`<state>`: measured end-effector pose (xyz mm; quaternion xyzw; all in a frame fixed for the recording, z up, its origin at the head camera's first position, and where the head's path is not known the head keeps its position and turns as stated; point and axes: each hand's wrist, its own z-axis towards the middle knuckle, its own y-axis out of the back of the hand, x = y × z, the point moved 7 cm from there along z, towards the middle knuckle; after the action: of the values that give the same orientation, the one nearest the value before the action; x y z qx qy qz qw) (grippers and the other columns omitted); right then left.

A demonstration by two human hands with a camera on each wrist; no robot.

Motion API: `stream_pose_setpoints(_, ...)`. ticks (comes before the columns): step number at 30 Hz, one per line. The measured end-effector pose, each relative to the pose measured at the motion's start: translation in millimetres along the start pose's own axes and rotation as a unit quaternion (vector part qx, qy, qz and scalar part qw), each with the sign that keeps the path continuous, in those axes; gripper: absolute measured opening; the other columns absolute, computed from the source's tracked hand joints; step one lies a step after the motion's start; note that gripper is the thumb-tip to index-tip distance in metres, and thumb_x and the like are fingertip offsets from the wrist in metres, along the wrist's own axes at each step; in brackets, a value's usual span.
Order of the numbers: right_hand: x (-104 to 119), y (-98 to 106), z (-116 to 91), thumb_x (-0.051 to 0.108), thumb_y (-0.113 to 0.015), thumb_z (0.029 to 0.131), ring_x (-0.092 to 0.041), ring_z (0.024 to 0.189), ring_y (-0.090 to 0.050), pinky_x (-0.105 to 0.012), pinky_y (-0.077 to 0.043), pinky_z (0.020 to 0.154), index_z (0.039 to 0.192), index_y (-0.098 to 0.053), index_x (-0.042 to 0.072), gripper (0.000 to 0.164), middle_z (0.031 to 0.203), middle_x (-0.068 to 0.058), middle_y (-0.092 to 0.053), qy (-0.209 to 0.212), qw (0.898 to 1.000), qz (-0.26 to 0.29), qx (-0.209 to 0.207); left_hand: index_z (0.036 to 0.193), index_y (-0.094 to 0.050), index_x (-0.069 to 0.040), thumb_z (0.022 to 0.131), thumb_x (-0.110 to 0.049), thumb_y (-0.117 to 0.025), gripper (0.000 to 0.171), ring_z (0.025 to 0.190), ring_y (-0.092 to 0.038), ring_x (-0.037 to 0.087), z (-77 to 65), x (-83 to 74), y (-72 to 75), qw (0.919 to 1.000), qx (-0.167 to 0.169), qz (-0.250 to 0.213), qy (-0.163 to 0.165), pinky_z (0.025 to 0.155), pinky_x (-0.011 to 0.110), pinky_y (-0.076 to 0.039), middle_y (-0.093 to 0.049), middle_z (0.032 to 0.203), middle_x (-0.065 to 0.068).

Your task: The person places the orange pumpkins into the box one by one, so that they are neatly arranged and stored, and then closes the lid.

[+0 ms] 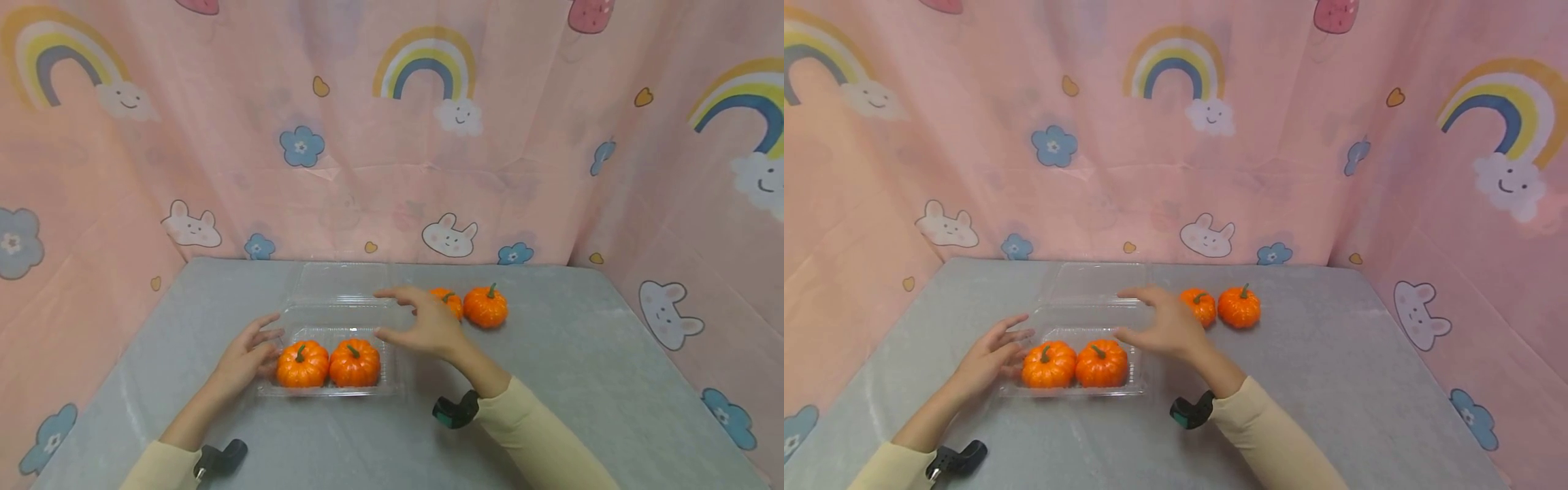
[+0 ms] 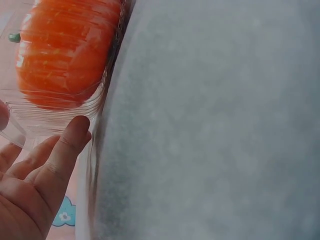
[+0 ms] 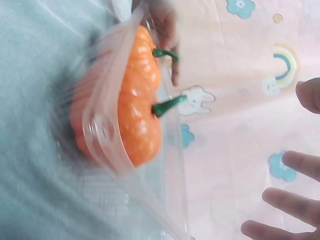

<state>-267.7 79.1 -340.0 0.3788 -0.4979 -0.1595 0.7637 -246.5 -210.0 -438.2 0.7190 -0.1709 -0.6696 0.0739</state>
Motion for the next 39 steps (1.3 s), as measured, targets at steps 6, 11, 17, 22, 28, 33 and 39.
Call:
stream_pose_setpoints(6, -5.3, 18.6, -3.1, 0.040, -0.075, 0.077, -0.028, 0.112, -0.061, -0.050, -0.053, 0.086, 0.126, -0.063, 0.030, 0.052, 0.132, 0.003, -0.061, -0.005, 0.999, -0.017, -0.036, 0.151, -0.027, -0.013, 0.097, -0.008, -0.043, 0.056, 0.112, -0.061, 0.038, 0.1, -1.2, 0.5, 1.0000, -0.001, -0.002, -0.004, 0.079, 0.036, -0.059, -0.042, 0.145, 0.028)
stream_pose_setpoints(11, -16.5, 27.9, -4.7, 0.038, -0.073, 0.080, -0.032, 0.117, -0.059, -0.057, -0.051, 0.091, 0.129, -0.060, 0.029, 0.052, 0.137, -0.001, -0.057, -0.036, 0.999, -0.005, -0.037, 0.150, -0.028, -0.015, 0.097, -0.008, -0.043, 0.056, 0.114, -0.060, 0.040, 0.7, 0.0, 1.1, 1.0000, -0.002, -0.002, 0.001, 0.080, 0.036, -0.059, -0.042, 0.146, 0.027)
stream_pose_setpoints(17, -32.8, 40.1, -6.1, 0.036, -0.073, 0.080, -0.035, 0.120, -0.055, -0.060, -0.049, 0.092, 0.130, -0.059, 0.028, 0.052, 0.138, -0.003, -0.054, -0.067, 0.996, 0.032, -0.047, 0.151, -0.026, -0.012, 0.097, -0.009, -0.043, 0.057, 0.115, -0.059, 0.041, -0.4, -1.4, 1.2, 0.9998, 0.007, -0.010, -0.013, 0.080, 0.036, -0.059, -0.040, 0.146, 0.029)
stream_pose_setpoints(22, -41.2, 51.0, -6.9, 0.032, -0.074, 0.081, -0.037, 0.116, -0.058, -0.057, -0.049, 0.094, 0.131, -0.059, 0.022, 0.053, 0.139, -0.006, -0.055, -0.054, 0.996, 0.032, -0.059, 0.151, -0.026, -0.012, 0.098, -0.009, -0.043, 0.056, 0.115, -0.059, 0.040, 0.1, -0.7, 0.8, 0.9998, 0.011, -0.011, -0.012, 0.079, 0.036, -0.059, -0.040, 0.146, 0.029)
stream_pose_setpoints(28, -53.8, 62.7, -8.7, 0.033, -0.072, 0.083, -0.037, 0.116, -0.058, -0.055, -0.049, 0.093, 0.132, -0.058, 0.025, 0.052, 0.139, -0.006, -0.055, -0.063, 0.996, 0.010, -0.062, 0.150, -0.028, -0.015, 0.097, -0.009, -0.042, 0.055, 0.115, -0.059, 0.041, 1.8, 3.0, 1.1, 0.9999, 0.004, -0.005, -0.008, 0.079, 0.035, -0.059, -0.042, 0.146, 0.027)
stream_pose_setpoints(33, -66.3, 73.5, -9.9, 0.035, -0.072, 0.083, -0.035, 0.115, -0.059, -0.056, -0.048, 0.094, 0.130, -0.059, 0.025, 0.050, 0.140, -0.006, -0.055, -0.061, 0.995, -0.003, -0.080, 0.151, -0.027, -0.013, 0.098, -0.009, -0.044, 0.056, 0.113, -0.061, 0.039, 1.2, 1.0, 0.8, 0.9998, 0.006, -0.014, -0.013, 0.078, 0.035, -0.059, -0.041, 0.145, 0.029)
stream_pose_setpoints(39, -83.6, 82.1, -11.0, 0.035, -0.072, 0.083, -0.038, 0.118, -0.057, -0.058, -0.047, 0.096, 0.132, -0.058, 0.022, 0.052, 0.142, -0.007, -0.053, -0.084, 0.992, -0.023, -0.092, 0.150, -0.029, -0.013, 0.097, -0.009, -0.043, 0.055, 0.112, -0.061, 0.038, 1.5, 0.3, 0.9, 0.9998, 0.001, -0.013, -0.015, 0.078, 0.035, -0.059, -0.043, 0.145, 0.028)
